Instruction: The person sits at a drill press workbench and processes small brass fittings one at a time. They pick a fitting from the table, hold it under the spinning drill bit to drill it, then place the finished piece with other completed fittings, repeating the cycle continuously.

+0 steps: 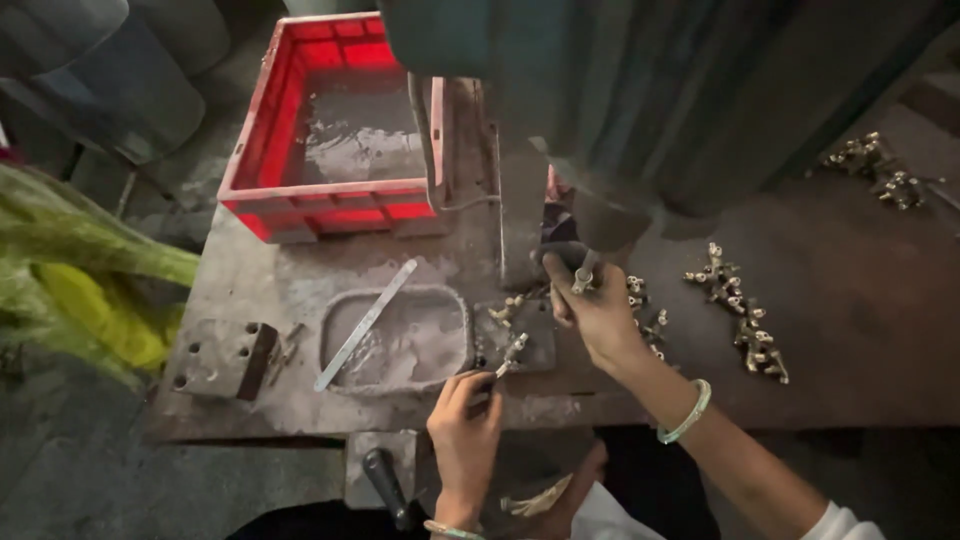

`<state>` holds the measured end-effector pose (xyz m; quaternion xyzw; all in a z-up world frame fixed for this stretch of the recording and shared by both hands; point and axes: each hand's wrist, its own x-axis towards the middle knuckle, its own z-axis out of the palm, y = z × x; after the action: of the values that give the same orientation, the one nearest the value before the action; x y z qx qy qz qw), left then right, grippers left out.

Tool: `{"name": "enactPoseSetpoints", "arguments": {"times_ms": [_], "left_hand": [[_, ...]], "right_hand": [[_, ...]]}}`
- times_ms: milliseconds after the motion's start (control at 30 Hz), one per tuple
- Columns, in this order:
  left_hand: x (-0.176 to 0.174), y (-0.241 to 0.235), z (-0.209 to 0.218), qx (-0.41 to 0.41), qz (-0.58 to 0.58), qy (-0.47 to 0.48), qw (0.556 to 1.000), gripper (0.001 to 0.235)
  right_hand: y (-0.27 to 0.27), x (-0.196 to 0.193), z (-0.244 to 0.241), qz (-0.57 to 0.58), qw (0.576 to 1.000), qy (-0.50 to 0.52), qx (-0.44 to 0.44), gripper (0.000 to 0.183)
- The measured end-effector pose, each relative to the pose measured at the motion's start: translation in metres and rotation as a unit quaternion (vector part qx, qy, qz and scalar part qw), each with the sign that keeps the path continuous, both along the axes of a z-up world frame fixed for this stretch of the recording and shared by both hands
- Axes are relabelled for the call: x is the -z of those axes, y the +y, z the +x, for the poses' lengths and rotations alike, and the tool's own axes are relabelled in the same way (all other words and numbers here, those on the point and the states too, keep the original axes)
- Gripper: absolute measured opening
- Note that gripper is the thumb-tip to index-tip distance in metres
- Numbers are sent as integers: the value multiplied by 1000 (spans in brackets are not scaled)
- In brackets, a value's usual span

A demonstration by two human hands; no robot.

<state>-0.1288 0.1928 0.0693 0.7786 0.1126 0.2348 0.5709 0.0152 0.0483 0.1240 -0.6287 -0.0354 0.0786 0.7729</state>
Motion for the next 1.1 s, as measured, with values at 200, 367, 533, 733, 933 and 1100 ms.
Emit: {"name": "enactPoseSetpoints", "arguments": {"times_ms": [200, 367, 533, 733, 933, 1100], "left_hand": [[17, -3, 14, 16, 64, -18, 998, 20], [21, -9, 26, 27, 97, 6, 995, 18], [-3, 1, 30, -1, 97, 0, 995, 25], [-15, -3, 70, -13, 270, -57, 961, 30], [0, -12, 96, 47, 383, 80, 919, 44], [-4, -9, 81, -20, 176, 43, 983, 21]], "right_hand": [[1, 11, 1, 15, 998, -60, 15, 20], [1, 17, 2, 18, 999, -50, 9, 25], [5, 11, -1, 35, 999, -21, 4, 26], [9, 13, -3, 27, 994, -53, 91, 23], [-16, -10, 4, -1, 988, 29, -154, 16], [41, 17, -6, 96, 968, -49, 229, 30]]}}
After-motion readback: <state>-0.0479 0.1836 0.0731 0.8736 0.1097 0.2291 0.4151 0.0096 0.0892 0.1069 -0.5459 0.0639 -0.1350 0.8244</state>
